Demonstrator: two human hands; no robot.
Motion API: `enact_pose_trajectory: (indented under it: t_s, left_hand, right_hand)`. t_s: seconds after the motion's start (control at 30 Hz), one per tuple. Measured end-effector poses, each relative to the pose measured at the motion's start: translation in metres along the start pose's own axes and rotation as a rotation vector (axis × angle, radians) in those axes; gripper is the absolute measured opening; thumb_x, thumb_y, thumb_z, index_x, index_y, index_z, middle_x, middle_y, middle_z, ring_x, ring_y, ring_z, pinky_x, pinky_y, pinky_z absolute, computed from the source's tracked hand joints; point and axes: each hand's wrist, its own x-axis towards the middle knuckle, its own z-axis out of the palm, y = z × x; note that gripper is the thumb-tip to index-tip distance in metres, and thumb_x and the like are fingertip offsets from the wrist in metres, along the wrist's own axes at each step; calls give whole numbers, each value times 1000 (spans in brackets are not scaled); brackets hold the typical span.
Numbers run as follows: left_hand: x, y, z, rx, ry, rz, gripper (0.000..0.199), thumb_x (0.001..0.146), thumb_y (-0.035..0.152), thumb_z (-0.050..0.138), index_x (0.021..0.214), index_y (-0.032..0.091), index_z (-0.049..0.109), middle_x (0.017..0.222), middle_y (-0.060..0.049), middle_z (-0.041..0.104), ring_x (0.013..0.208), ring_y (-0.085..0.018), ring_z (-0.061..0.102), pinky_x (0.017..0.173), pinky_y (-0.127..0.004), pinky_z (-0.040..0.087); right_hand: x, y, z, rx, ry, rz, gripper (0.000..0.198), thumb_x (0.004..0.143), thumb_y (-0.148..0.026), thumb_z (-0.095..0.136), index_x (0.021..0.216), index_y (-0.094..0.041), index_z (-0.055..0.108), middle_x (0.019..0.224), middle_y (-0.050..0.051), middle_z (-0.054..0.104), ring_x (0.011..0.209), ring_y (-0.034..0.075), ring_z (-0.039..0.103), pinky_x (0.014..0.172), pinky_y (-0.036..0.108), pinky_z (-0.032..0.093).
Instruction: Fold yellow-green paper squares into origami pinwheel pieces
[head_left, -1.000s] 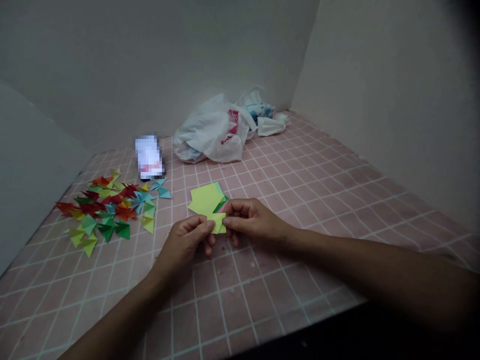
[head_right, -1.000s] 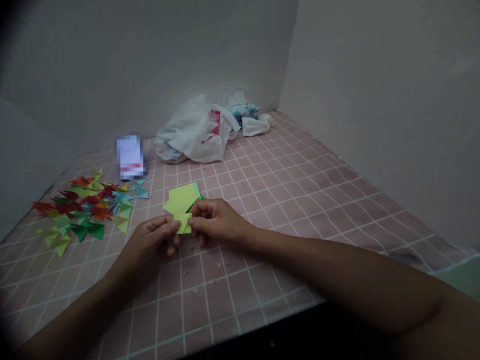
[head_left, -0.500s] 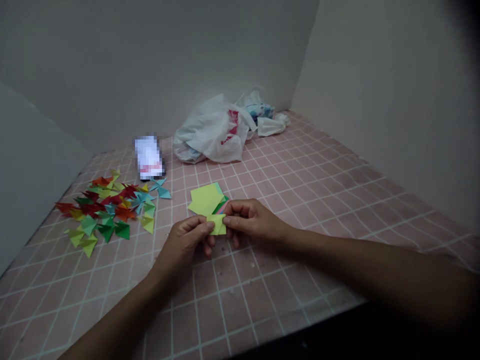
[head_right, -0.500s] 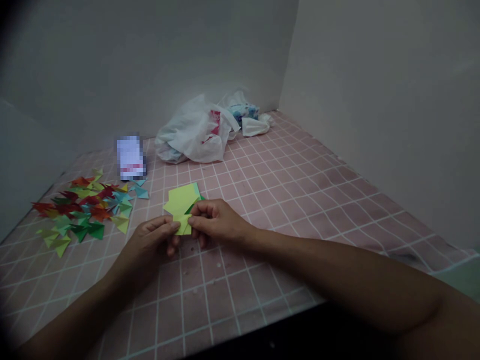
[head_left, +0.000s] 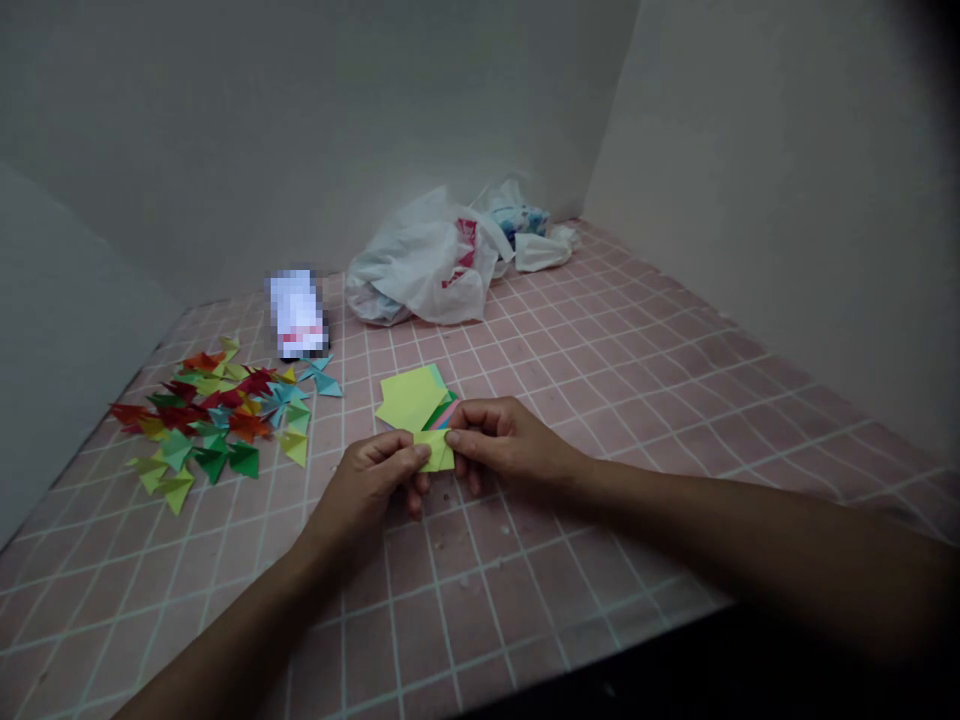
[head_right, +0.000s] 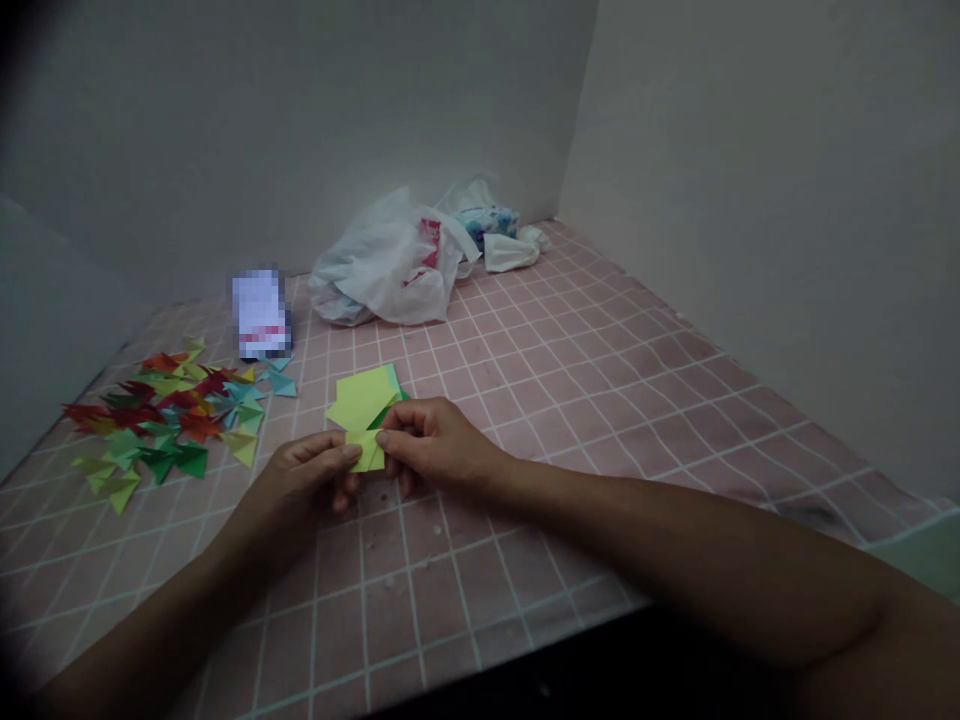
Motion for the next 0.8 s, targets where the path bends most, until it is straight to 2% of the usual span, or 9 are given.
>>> enact_pose_trajectory:
  t_s: [0.23, 0.4, 0.57, 0.8]
  left_hand:
    - [0, 1, 1, 76, 16, 19, 25, 78, 35, 68, 63, 18, 59, 54, 3, 58, 41, -8, 48, 44, -22, 35]
    - [-6, 6, 6, 270, 60, 93, 29, 81, 38, 65, 61, 18, 58, 51, 4, 55, 44, -9, 46, 48, -22, 34]
    - [-12, 10, 11, 422, 77, 178, 28, 83, 37, 60, 62, 19, 62, 49, 4, 51, 47, -10, 43, 48, -22, 32]
    - [-11, 7, 8, 465, 126, 185, 26, 84, 37, 60, 68, 18, 66, 52, 3, 51, 49, -11, 44, 48, -23, 32]
  right_hand:
    - [-1, 0, 0, -25, 2, 1, 20, 92, -20, 56, 72, -17, 55, 59, -3, 60, 43, 6, 53, 42, 19, 39]
    - [0, 0, -3, -52, -23, -36, 25, 95, -25, 53, 72, -16, 56, 57, -2, 59, 46, 7, 54, 46, 20, 41]
    - [0, -1, -2, -88, 11, 4, 20, 90, -21, 59, 71, -17, 55, 52, -5, 55, 43, 7, 51, 45, 19, 38]
    - [2, -1, -3, -58, -20, 6, 9, 88, -13, 55, 80, -17, 58, 53, -4, 59, 46, 9, 55, 49, 20, 40]
